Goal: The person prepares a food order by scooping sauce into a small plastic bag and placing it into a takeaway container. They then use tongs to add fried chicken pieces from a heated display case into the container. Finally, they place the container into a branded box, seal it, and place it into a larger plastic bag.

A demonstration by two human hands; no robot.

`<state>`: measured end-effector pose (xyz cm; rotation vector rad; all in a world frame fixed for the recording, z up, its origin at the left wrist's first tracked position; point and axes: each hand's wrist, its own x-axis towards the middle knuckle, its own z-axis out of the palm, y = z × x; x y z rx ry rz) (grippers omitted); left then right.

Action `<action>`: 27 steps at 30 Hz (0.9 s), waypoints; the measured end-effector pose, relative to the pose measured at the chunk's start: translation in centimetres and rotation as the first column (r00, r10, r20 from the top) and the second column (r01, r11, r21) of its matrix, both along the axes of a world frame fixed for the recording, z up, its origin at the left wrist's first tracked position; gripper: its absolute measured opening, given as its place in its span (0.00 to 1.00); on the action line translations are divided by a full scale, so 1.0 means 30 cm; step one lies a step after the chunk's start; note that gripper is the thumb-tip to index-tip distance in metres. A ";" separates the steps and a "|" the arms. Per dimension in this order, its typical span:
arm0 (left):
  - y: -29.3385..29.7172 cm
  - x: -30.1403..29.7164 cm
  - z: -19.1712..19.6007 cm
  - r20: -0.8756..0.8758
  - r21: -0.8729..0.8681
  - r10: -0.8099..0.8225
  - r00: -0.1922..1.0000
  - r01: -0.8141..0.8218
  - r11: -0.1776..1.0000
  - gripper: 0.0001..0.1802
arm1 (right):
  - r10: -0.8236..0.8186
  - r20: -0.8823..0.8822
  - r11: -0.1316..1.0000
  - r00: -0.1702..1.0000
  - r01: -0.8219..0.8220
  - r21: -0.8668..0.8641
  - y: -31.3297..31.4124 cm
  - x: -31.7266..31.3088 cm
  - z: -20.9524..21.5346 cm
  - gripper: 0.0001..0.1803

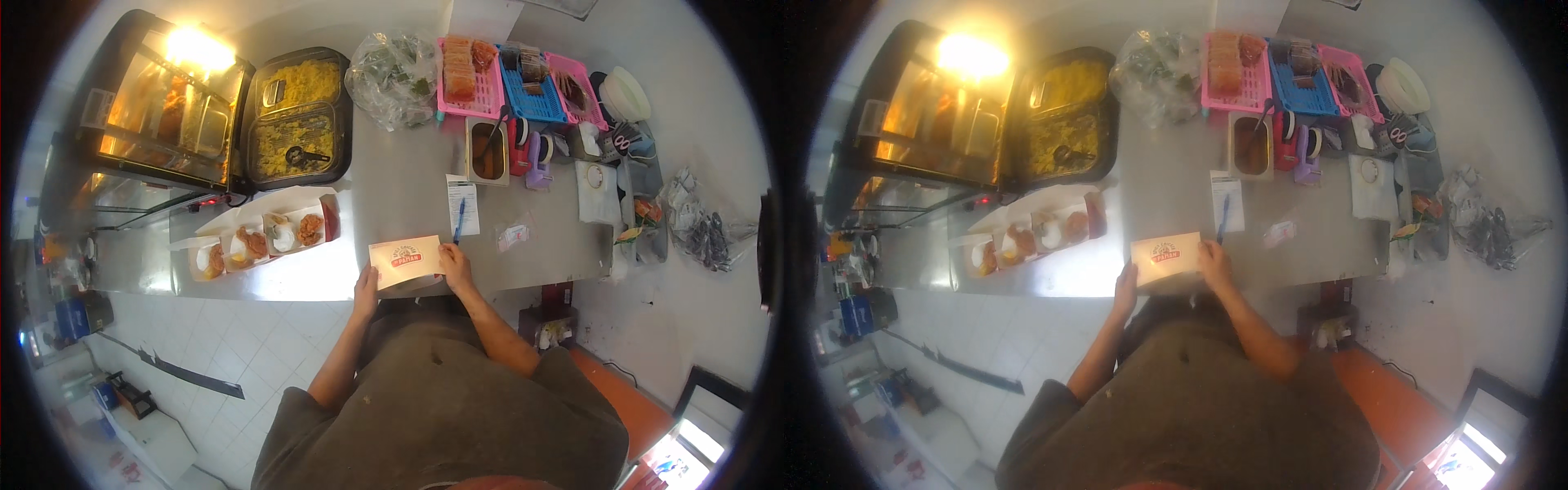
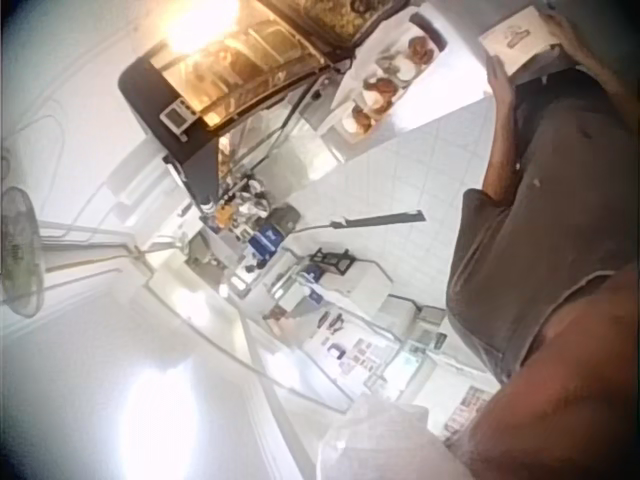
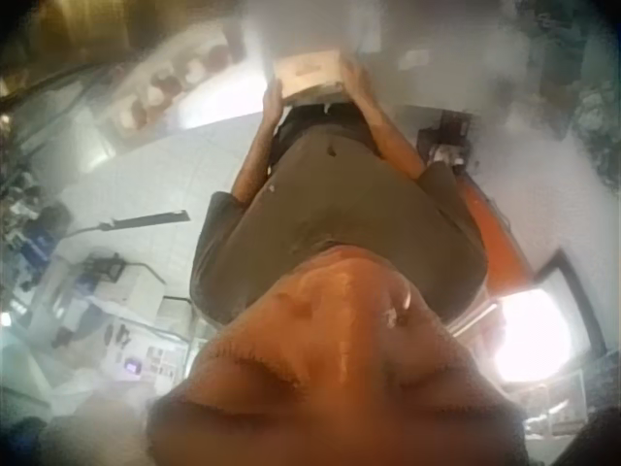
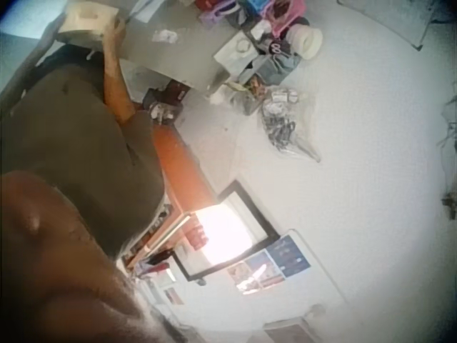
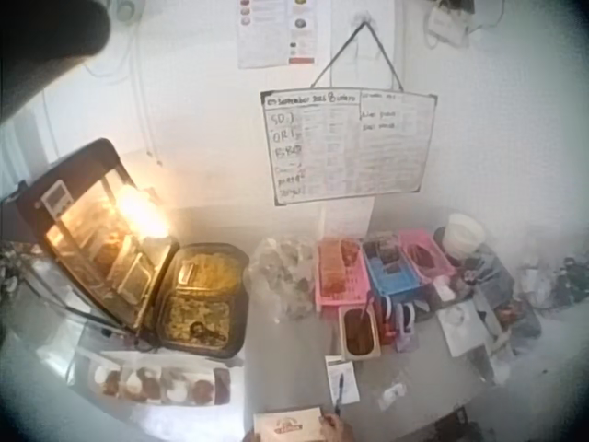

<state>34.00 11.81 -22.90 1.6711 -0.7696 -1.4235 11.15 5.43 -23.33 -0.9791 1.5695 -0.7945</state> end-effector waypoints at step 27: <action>-0.231 0.004 0.124 0.814 0.264 -0.578 -0.058 0.923 0.280 0.57 | 0.410 -0.910 -0.052 0.055 -0.995 -0.084 -0.096 -0.138 0.090 0.24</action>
